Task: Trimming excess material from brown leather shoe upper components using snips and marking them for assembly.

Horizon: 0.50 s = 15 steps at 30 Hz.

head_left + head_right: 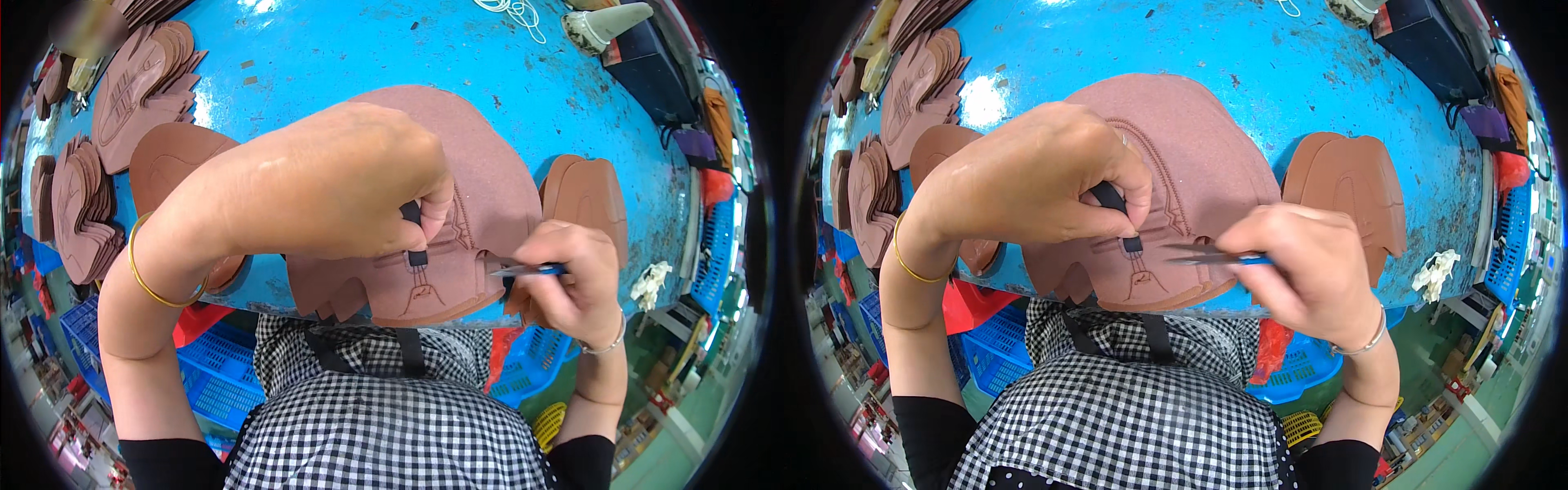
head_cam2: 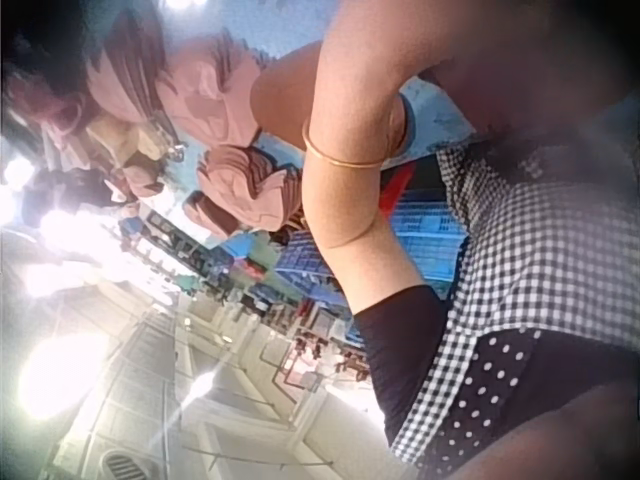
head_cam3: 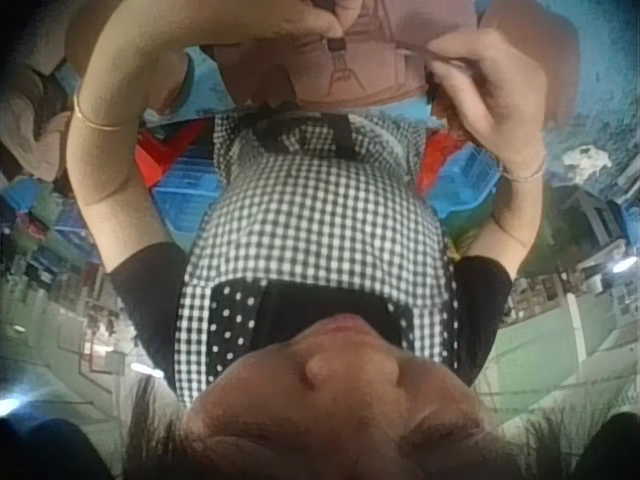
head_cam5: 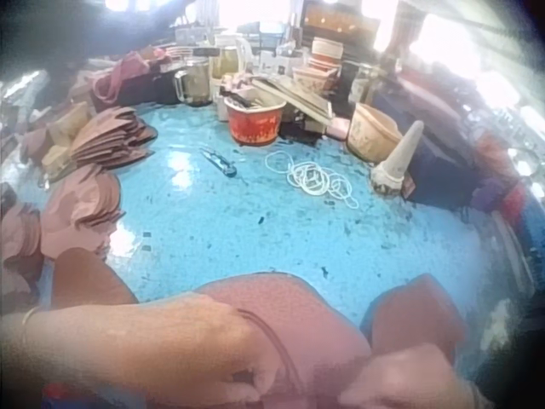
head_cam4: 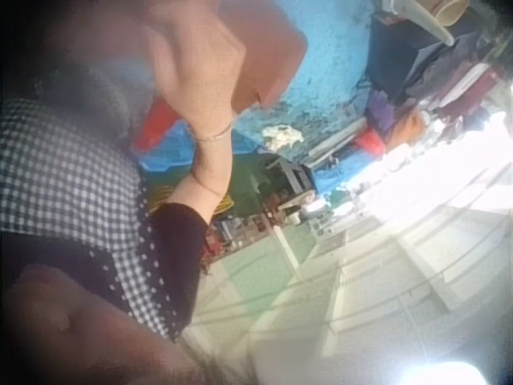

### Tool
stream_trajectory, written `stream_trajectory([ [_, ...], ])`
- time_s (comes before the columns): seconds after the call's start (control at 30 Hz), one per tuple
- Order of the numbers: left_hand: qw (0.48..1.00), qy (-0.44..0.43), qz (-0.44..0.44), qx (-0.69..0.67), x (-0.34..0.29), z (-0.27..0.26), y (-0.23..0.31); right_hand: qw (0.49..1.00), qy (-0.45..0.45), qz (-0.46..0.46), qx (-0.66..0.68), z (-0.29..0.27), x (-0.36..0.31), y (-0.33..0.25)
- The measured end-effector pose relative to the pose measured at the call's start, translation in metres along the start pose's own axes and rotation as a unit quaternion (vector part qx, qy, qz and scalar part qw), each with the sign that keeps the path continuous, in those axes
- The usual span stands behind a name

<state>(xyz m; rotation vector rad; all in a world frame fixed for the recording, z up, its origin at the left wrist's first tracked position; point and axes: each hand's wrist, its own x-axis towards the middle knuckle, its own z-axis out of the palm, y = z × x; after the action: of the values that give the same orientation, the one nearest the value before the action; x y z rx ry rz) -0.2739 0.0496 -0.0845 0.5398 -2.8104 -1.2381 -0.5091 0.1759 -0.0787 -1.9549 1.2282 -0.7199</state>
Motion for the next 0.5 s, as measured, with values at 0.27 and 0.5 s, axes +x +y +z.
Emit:
stream_trajectory([
  [0.27,0.986,0.116,0.016,0.118,-0.005,0.002,-0.001,0.948,-0.13,-0.103,-0.27,0.011,0.028,-0.011],
  [0.5,0.996,0.047,-0.041,0.058,-0.008,-0.013,-0.007,0.959,-0.092,-0.108,-0.244,0.007,0.048,-0.008],
])
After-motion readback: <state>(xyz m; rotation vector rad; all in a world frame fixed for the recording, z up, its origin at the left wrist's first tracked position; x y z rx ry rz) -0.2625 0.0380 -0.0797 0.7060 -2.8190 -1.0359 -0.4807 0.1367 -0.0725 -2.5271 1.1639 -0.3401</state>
